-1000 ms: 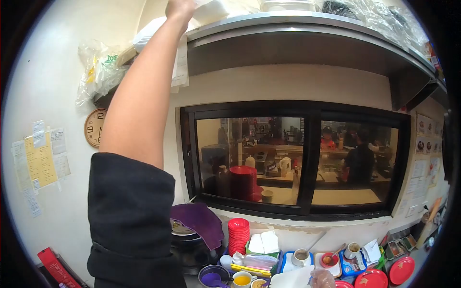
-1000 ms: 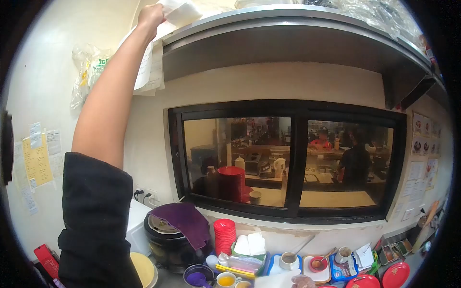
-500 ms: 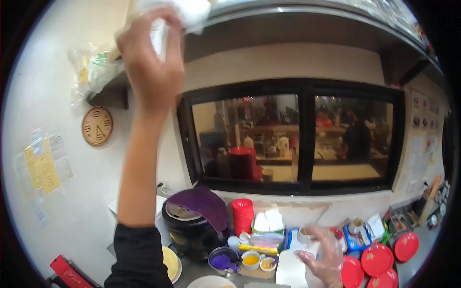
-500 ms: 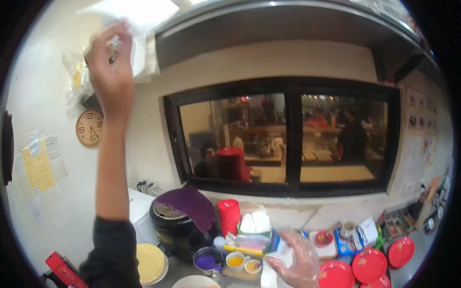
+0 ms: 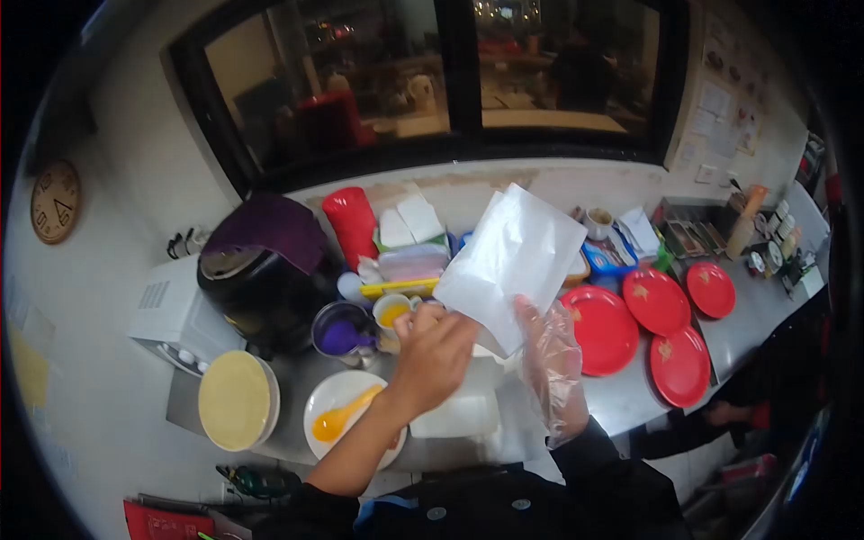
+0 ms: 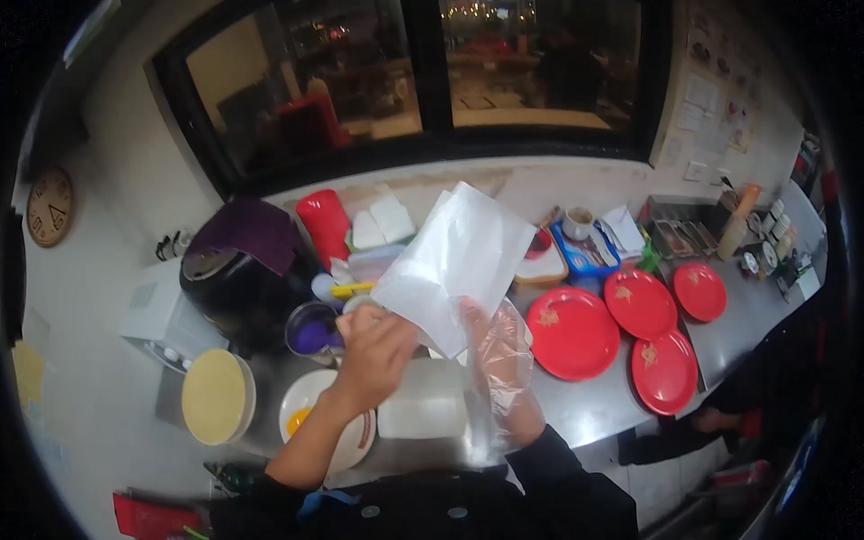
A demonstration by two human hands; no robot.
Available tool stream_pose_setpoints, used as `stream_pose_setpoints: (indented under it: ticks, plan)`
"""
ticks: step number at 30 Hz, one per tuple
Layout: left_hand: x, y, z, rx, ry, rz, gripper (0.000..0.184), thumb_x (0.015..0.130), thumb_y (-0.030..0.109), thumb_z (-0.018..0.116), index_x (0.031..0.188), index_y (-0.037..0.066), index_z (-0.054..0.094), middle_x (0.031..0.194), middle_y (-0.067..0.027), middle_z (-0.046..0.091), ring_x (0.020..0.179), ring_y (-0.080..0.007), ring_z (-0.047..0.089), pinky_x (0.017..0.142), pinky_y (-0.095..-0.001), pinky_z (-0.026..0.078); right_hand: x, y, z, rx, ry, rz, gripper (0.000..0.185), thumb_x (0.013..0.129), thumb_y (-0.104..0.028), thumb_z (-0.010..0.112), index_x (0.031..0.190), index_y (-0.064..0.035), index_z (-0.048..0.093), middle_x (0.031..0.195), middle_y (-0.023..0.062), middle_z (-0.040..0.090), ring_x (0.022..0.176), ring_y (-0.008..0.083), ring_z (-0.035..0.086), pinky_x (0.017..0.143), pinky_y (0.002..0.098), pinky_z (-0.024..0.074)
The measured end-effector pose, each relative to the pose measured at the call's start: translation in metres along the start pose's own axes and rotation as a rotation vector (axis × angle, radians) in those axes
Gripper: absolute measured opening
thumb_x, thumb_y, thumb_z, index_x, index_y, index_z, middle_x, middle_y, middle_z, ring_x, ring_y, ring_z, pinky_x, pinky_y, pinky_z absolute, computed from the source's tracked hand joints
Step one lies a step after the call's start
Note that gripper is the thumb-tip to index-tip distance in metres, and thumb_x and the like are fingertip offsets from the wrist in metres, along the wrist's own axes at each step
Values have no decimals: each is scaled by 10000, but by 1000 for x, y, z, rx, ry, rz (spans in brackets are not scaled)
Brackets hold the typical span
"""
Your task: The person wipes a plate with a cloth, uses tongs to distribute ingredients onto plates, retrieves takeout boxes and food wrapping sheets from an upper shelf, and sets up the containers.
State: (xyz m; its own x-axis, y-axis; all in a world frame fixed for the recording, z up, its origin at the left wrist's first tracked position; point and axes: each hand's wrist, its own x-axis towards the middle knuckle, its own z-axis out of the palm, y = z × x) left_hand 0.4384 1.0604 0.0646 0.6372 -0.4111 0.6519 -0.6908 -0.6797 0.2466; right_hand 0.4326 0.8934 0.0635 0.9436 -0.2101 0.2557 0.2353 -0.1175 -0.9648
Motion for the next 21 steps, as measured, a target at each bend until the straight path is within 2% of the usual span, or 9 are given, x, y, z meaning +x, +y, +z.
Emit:
stream_pose_setpoints:
  ticks: [1,2,3,5,9,11,12,17,21]
  plan:
    - [-2,-2,3,-36,-67,-95,160,815,168,570,939,81,619,900,-32,593,911,-225,466,820,-406,263,-4,3,-7,-156,14,40,274,923,-187,565,1110,14,566,976,72,623,883,138,578,755,279,467]
    - [-3,-4,8,-77,-53,-181,196,843,221,586,942,56,626,922,-38,620,905,-208,493,829,-385,308,-8,21,-9,201,-1,55,287,902,-244,582,1083,-23,609,985,106,639,863,206,592,768,321,455]
    - [-3,-9,16,-90,-68,-195,196,843,221,586,942,56,626,922,-38,620,905,-208,493,829,-385,308,-11,36,-18,193,0,77,287,902,-244,582,1083,-23,609,985,106,639,863,206,592,768,321,455]
    - [4,-19,30,-961,-64,-571,238,846,240,639,951,27,621,915,-47,646,859,-150,548,750,-316,402,-14,55,-38,-271,-187,-13,303,886,-233,610,1093,-11,605,978,97,659,892,211,607,773,319,456]
    - [16,-13,42,-907,-309,-641,271,820,213,696,952,-6,606,889,-48,649,794,-101,583,655,-234,453,-30,57,-57,-367,-316,41,476,810,-206,681,1218,-11,533,1095,117,626,990,263,607,811,358,476]
    - [15,-17,58,-1060,-224,-580,239,791,145,719,935,-2,598,857,-46,651,751,-79,593,633,-213,467,-30,89,-69,-18,-399,-163,569,793,-197,697,1277,-5,469,1185,147,579,1033,296,588,854,390,476]
    - [18,-21,53,-1119,-328,-564,246,804,151,707,953,18,563,858,-53,652,758,-86,604,674,-226,484,-28,102,-71,100,-429,-229,601,787,-194,702,1297,-3,447,1215,156,563,1047,307,581,868,401,476]
    - [40,-16,55,-1160,-312,-516,334,816,137,692,1050,41,475,901,-75,653,779,-116,630,683,-247,496,-20,117,-71,1140,-485,251,610,782,-185,707,1294,11,440,1205,162,562,1047,299,581,893,410,476]
    - [50,-13,64,-1261,-302,-638,376,824,134,682,1118,24,474,956,-92,646,837,-133,627,720,-269,507,-7,131,-61,1511,-373,425,618,777,-178,711,1293,23,435,1197,166,562,1046,292,581,913,417,476]
